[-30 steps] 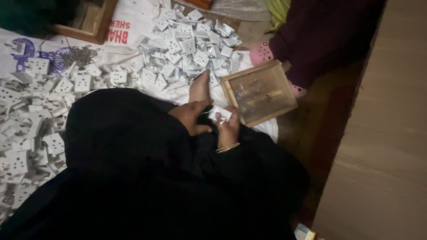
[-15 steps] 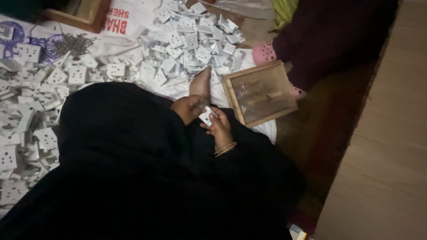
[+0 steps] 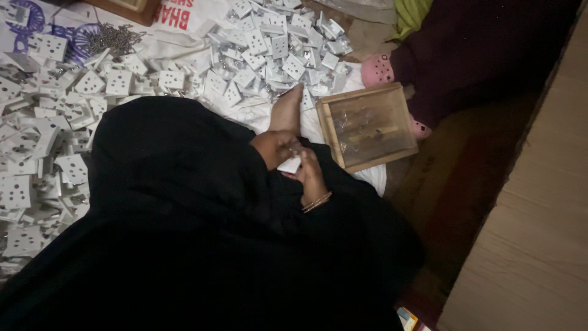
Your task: The person sits on the floor and repeatedly picks up small white plastic electrical components, inserts metal pins into them, and places them into a wooden tray. The person handles the components one at a time by hand.
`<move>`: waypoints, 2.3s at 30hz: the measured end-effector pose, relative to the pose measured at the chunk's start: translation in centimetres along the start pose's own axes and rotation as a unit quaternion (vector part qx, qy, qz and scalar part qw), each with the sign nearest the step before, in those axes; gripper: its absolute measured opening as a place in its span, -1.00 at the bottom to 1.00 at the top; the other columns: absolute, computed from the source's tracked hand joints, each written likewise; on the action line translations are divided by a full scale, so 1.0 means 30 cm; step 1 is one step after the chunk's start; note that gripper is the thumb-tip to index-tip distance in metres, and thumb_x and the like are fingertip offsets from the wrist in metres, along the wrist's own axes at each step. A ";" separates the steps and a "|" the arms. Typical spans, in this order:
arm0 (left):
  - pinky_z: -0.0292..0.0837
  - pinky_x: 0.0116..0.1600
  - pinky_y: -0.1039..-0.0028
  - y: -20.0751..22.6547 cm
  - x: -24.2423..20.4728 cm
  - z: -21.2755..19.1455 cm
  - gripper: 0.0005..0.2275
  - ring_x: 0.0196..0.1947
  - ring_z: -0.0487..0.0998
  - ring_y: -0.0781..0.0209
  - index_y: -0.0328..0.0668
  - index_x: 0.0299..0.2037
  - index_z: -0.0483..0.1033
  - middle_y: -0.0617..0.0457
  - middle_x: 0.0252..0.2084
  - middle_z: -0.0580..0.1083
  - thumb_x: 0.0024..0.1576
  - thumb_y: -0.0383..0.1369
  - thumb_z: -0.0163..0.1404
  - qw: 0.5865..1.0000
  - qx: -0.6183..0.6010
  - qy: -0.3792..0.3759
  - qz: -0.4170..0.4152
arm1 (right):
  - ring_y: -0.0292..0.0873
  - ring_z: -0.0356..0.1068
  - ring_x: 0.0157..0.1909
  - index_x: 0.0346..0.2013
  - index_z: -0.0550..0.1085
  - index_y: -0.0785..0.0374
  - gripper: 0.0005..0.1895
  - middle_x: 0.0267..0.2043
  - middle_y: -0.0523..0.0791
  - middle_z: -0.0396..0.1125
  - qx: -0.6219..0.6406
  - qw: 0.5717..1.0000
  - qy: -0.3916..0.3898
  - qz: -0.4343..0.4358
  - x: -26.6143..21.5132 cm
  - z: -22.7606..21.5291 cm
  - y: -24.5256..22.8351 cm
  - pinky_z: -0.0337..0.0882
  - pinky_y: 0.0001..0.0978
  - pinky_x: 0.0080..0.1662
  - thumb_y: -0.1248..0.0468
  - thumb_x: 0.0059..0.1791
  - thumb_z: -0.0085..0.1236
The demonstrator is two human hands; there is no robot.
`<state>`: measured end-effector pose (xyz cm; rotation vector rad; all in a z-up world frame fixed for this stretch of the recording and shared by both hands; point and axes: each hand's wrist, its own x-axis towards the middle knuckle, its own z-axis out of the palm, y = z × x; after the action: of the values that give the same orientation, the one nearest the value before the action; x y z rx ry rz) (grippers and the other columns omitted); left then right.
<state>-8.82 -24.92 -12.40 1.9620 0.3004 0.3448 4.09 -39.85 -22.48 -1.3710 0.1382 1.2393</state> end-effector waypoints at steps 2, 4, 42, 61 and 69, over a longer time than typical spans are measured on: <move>0.53 -0.15 0.33 0.018 -0.004 -0.006 -0.84 -0.25 0.66 0.01 -0.16 -0.16 0.59 -0.12 -0.26 0.61 0.07 -0.39 0.21 1.000 0.011 0.025 -0.002 | -0.08 0.34 -0.21 0.15 0.31 0.28 -0.67 -0.04 0.03 0.28 -0.041 0.992 -0.033 -0.114 -0.066 0.001 0.010 0.52 -0.07 -0.14 0.22 0.12 -0.05; 0.53 -0.15 0.30 0.022 -0.005 -0.011 -0.83 -0.25 0.67 -0.01 -0.16 -0.15 0.56 -0.14 -0.26 0.60 0.09 -0.38 0.19 0.997 0.026 0.041 -0.062 | -0.10 0.37 -0.18 0.22 0.31 0.35 -0.60 -0.04 0.04 0.32 -0.048 0.982 -0.067 -0.170 -0.159 0.013 0.003 0.54 -0.19 -0.10 0.29 0.10 -0.01; 0.50 -0.05 0.19 -0.037 0.077 -0.133 -0.60 -0.17 0.63 -0.09 -0.13 0.01 0.56 -0.18 -0.20 0.59 -0.03 -0.28 0.29 0.973 0.088 0.105 -0.185 | 0.04 0.39 0.26 0.21 0.32 0.31 -0.59 0.13 0.02 0.32 0.124 0.941 -0.004 -0.314 -0.255 0.062 -0.127 0.34 -0.11 0.17 0.29 0.06 -0.01; 0.51 0.04 -0.07 -0.163 -0.231 -1.082 -0.53 0.02 0.58 -0.39 -0.43 0.04 0.57 -0.44 0.00 0.54 0.02 -0.22 0.26 0.767 0.424 0.072 -0.476 | -0.01 0.38 -0.09 -0.09 0.49 0.27 -0.76 -0.13 0.01 0.37 -0.190 0.912 0.029 -0.363 -0.202 0.082 -0.066 0.38 -0.22 -0.02 0.40 0.00 -0.09; 0.57 -0.17 0.29 0.243 0.020 -0.581 -0.67 -0.22 0.64 0.02 -0.25 0.09 0.55 -0.19 -0.05 0.57 0.15 -0.33 0.21 0.956 0.206 0.205 -0.031 | 0.22 0.39 0.05 0.06 0.40 0.19 -0.65 -0.01 0.07 0.39 -0.521 0.677 0.156 -0.496 -0.307 -0.044 -0.293 0.40 -0.01 0.06 0.44 -0.03 -0.03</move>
<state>-14.39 -12.91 1.08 2.2717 0.7501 0.6942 7.21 -43.74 -10.70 -2.1357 -1.1322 0.0066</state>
